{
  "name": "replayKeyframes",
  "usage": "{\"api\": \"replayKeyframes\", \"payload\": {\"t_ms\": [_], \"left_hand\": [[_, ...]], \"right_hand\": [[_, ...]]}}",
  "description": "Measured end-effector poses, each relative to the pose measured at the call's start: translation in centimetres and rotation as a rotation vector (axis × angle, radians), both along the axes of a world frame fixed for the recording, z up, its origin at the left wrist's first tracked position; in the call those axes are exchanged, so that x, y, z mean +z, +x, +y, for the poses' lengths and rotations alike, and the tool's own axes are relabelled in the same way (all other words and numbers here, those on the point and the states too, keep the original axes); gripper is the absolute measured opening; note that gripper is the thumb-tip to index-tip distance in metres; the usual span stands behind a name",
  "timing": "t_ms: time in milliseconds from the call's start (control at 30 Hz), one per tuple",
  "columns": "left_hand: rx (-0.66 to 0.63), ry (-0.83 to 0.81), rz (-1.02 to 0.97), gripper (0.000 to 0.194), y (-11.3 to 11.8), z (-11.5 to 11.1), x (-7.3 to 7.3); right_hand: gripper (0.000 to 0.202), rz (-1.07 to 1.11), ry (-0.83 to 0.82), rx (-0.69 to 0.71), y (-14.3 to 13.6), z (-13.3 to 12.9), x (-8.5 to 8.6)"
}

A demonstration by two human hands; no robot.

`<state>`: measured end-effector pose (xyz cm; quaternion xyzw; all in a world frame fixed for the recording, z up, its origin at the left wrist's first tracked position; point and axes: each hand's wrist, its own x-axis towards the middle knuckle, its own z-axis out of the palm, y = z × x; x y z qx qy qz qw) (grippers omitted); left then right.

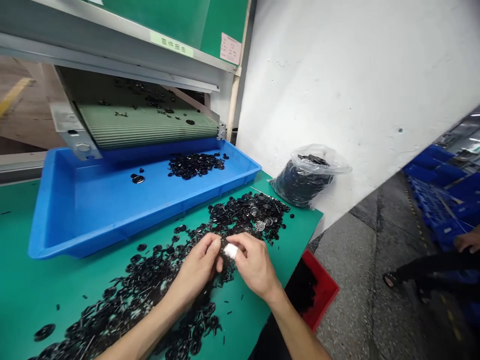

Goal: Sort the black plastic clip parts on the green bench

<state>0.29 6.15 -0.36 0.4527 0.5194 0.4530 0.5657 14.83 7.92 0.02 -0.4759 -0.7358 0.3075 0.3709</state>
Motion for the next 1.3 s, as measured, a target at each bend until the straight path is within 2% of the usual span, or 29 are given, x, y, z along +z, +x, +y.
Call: {"api": "replayKeyframes", "payload": {"t_ms": [133, 300, 400, 600, 767, 867, 933, 967, 1033, 1100, 1200, 1300], "left_hand": [[-0.068, 0.075, 0.089, 0.026, -0.5, 0.2, 0.2], [-0.024, 0.217, 0.332, 0.021, -0.9, 0.2, 0.4], [-0.032, 0.217, 0.383, 0.02, -0.9, 0.1, 0.5], [-0.058, 0.198, 0.398, 0.02, -0.5, -0.3, 0.6], [-0.074, 0.096, 0.263, 0.028, -0.4, -0.5, 0.4], [-0.061, 0.081, 0.229, 0.029, -0.3, -0.2, 0.4], [-0.043, 0.036, 0.159, 0.031, -0.3, 0.2, 0.5], [-0.028, -0.007, 0.089, 0.032, -0.3, 0.4, 0.6], [-0.002, -0.101, -0.104, 0.032, -0.3, 0.7, 0.9], [0.012, -0.172, -0.308, 0.029, -0.3, 0.9, 1.1], [0.048, -0.227, -0.519, 0.021, -0.4, 1.1, 1.4], [0.108, -0.248, -0.611, 0.015, -0.5, 1.3, 1.4]], "right_hand": [[0.018, 0.005, -0.132, 0.052, 0.8, 0.4, 0.7], [0.036, 0.122, -0.256, 0.185, 1.5, 0.8, -0.1], [0.04, 0.132, -0.278, 0.28, 1.6, 0.6, -0.3], [0.024, 0.104, -0.188, 0.195, 1.3, 0.6, -0.4], [0.013, 0.133, -0.167, 0.168, 0.6, 0.1, -0.4], [0.016, 0.086, -0.201, 0.192, 0.9, 1.0, -0.1], [0.025, -0.054, -0.128, 0.187, 1.8, 2.7, 0.5], [0.031, -0.173, -0.048, 0.139, 2.4, 3.8, 0.9], [0.039, -0.479, 0.094, -0.057, 3.6, 6.2, 1.7], [0.034, -0.687, 0.089, -0.121, 4.4, 8.3, 2.3], [0.029, -0.741, 0.076, -0.103, 4.8, 10.2, 2.3], [0.028, -0.693, 0.123, -0.081, 4.8, 10.2, 1.6]]}}
